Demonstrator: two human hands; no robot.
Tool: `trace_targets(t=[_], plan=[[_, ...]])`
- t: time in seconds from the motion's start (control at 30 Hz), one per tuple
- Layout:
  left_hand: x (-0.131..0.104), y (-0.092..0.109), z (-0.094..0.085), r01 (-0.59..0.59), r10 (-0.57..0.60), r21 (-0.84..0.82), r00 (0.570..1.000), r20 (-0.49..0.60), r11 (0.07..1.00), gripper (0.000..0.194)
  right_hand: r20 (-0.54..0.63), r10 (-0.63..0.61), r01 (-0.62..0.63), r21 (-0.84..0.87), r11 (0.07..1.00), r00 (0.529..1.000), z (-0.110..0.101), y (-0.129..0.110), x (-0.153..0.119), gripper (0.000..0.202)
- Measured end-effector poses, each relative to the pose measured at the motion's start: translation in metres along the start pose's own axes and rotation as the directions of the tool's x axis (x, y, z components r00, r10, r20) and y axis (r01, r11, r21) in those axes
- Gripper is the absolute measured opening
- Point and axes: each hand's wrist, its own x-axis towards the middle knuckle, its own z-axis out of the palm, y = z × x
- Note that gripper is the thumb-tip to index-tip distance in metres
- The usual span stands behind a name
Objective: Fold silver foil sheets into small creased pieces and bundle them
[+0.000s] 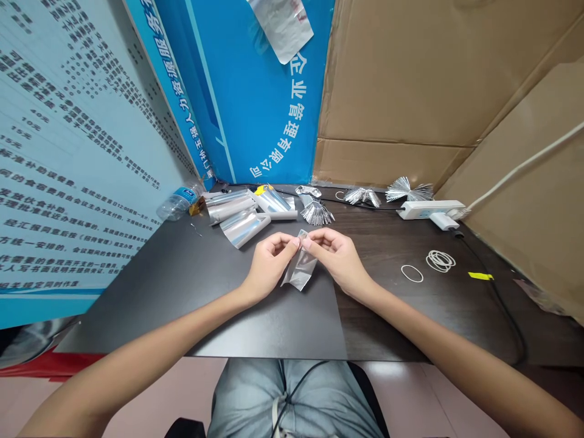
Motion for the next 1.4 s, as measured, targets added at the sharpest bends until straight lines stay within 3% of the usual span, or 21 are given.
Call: trace_targets(t=[0.47, 1.0, 1.4], plan=[[0.003, -0.0008, -0.0047, -0.003, 0.003, -0.001, 1.0, 0.021, 1.0, 0.032, 0.056, 0.002, 0.001, -0.067, 0.998, 0.998, -0.0014, -0.0016, -0.0001, 0.029], [0.0042, -0.0045, -0.0062, -0.005, 0.005, -0.005, 1.0, 0.014, 1.0, 0.03, 0.073, 0.024, -0.023, -0.024, 0.999, 0.997, -0.0005, -0.0015, -0.0008, 0.03], [0.0054, -0.0084, -0.0064, 0.144, -0.135, -0.122, 0.988, 0.079, 0.982, 0.033, 0.022, 0.049, -0.051, 0.094, 0.994, 0.999, -0.0037, 0.0063, 0.0027, 0.026]])
